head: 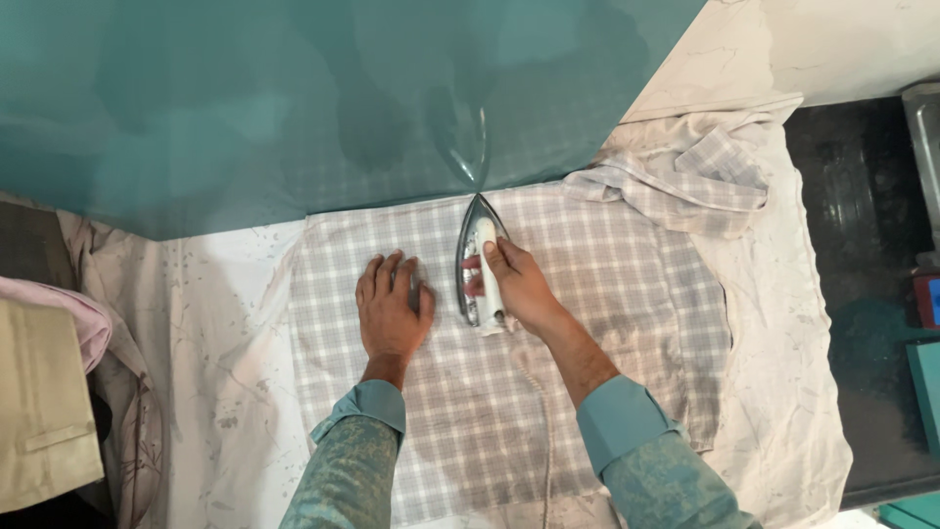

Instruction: The person irons a plaid shirt laid out on a bed. They smooth the fabric with one hand while moving the iron with the other, then fold the shirt in half and iron the folded edge.

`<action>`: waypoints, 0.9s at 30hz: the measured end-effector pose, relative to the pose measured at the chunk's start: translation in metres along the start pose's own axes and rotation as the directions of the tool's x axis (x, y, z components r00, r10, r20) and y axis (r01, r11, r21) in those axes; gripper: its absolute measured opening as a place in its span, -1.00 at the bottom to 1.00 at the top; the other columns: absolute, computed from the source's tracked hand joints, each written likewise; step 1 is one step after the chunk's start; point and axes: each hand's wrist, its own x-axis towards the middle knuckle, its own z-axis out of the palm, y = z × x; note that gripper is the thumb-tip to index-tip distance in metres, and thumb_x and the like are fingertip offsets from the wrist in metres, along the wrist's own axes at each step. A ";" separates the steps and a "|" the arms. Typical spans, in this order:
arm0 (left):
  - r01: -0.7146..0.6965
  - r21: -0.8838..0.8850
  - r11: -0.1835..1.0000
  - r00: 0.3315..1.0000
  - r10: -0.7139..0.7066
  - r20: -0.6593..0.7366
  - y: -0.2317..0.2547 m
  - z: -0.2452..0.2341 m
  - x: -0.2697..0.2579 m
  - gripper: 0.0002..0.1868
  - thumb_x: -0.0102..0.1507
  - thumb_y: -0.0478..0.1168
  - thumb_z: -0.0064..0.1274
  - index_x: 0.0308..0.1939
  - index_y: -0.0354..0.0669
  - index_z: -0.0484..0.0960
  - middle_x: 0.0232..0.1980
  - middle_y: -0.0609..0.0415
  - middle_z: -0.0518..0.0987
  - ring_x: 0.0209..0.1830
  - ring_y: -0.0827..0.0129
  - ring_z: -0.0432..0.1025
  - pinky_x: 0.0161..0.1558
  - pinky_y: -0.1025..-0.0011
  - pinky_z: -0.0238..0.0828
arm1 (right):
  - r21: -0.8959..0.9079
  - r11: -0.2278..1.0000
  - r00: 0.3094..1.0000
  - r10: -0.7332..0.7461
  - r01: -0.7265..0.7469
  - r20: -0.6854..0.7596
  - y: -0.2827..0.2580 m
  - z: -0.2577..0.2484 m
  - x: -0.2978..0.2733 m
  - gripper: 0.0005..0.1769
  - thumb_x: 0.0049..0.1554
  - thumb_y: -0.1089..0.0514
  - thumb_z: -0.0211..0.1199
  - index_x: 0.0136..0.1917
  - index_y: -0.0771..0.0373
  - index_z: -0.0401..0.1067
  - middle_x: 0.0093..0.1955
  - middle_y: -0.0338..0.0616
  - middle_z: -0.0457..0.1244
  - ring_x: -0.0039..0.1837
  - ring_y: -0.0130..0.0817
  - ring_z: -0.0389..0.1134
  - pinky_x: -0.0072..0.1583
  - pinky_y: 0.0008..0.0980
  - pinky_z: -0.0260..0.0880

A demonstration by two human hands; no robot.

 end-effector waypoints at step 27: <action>0.022 0.042 0.999 0.993 -0.027 0.114 0.024 -0.031 0.019 -0.58 0.28 -0.09 0.03 0.16 -0.20 0.57 0.24 -0.06 0.52 0.30 0.04 0.36 0.39 -0.05 0.19 | -0.986 0.128 0.935 -0.324 -0.110 -0.147 0.129 -0.052 -0.062 -0.20 0.24 -0.25 -0.22 0.66 0.04 -0.12 0.72 -0.06 -0.27 0.71 -0.08 -0.36 0.62 0.09 -0.48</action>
